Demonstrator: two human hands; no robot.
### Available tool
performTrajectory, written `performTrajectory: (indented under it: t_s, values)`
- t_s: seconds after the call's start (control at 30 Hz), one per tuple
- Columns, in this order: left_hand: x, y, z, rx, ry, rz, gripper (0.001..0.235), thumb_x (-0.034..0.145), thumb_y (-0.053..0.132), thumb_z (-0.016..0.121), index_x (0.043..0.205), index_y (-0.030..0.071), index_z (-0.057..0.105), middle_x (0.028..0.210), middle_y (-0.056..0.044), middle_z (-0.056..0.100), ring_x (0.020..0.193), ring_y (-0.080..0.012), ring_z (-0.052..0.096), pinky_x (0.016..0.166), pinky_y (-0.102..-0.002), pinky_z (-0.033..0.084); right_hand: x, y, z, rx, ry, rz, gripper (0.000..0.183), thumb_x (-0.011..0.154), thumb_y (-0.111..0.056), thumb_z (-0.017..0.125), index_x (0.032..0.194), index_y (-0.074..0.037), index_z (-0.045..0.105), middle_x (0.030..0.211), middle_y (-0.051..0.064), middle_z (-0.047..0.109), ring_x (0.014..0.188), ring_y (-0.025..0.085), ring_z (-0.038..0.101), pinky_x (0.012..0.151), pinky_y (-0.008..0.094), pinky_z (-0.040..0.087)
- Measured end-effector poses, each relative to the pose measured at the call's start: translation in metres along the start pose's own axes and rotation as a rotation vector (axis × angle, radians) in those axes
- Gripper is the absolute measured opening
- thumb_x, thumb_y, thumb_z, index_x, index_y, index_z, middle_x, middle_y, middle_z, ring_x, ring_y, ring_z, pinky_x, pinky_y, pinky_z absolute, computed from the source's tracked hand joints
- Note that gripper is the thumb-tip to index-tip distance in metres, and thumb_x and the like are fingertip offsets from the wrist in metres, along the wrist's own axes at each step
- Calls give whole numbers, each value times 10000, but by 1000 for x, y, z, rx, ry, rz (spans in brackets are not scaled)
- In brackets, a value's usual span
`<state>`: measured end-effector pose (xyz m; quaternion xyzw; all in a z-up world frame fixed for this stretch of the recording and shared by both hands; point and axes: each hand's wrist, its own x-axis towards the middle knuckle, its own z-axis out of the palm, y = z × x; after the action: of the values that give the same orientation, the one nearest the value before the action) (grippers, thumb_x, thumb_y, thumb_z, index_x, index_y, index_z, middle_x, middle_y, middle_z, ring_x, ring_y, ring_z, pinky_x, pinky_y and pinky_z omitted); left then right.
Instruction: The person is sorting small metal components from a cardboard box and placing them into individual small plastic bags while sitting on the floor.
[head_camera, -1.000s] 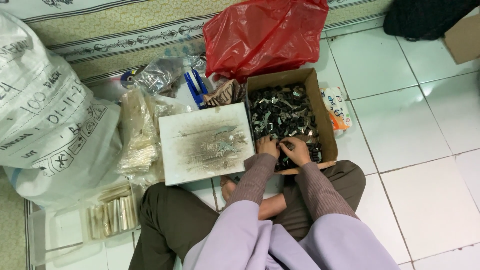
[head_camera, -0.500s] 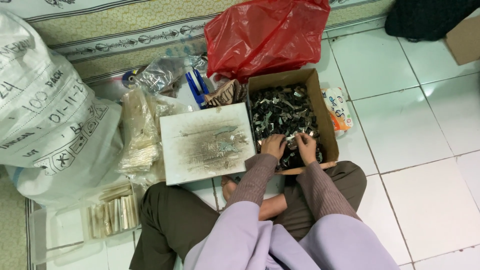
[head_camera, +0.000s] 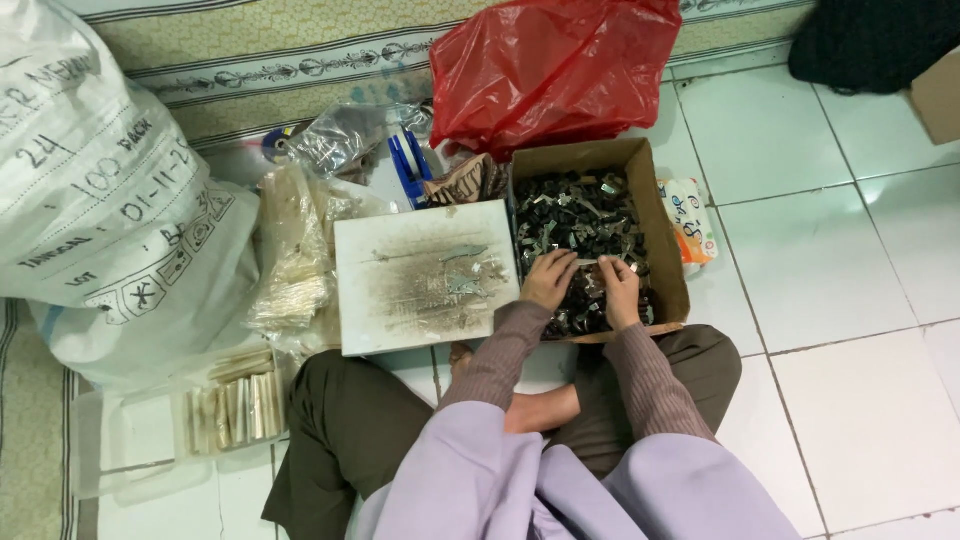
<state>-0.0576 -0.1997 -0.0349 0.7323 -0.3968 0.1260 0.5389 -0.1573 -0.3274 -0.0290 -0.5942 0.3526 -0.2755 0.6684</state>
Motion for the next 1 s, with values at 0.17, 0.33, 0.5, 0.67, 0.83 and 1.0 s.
performTrajectory:
  t_s: [0.17,0.33,0.5,0.67,0.83,1.0]
  values:
    - [7,-39,-62,-37,-83,-54,153,991,236,697,1049,109,761,891,-92,724,848,-277,711,768,-350,594,-22,-44,48,-303,-250,-235,161,1040,-192,698,1159,-85,709,960,107,708,881,201,673,764,354,555]
    - [34,-4,-175,-19,-292,-137,225,1030,265,640,1024,74,757,827,-150,746,766,-293,727,694,-363,585,-56,-76,109,-568,-440,-394,249,980,-139,748,1221,-94,712,1113,126,708,983,296,715,837,395,591]
    - [2,-30,-201,310,-402,-475,388,1035,467,552,1118,142,748,1061,-122,741,1070,-312,672,1001,-478,461,-68,-60,146,-731,-577,-584,118,1011,-164,696,1082,-90,754,974,100,732,937,279,718,837,394,576]
    - [-20,-51,-204,336,-321,-532,346,1016,452,580,1099,162,749,1167,-102,681,1163,-298,609,1040,-469,441,-63,-12,160,-970,-546,-719,146,1014,-266,678,1114,-184,745,1037,37,721,1031,241,688,917,389,503]
    - [-34,-55,-200,324,-265,-572,338,1011,474,589,1074,184,753,1148,-69,678,1157,-267,606,1024,-437,443,-53,24,163,-1053,-488,-783,96,1002,-304,683,1057,-257,746,1004,-29,721,1007,179,682,887,314,474]
    - [-43,-57,-197,293,-182,-515,307,985,383,660,1206,175,708,1171,-77,679,1183,-269,597,1031,-434,437,-51,30,162,-1086,-498,-765,212,962,-298,690,1161,-233,721,1072,16,702,1032,220,670,868,350,490]
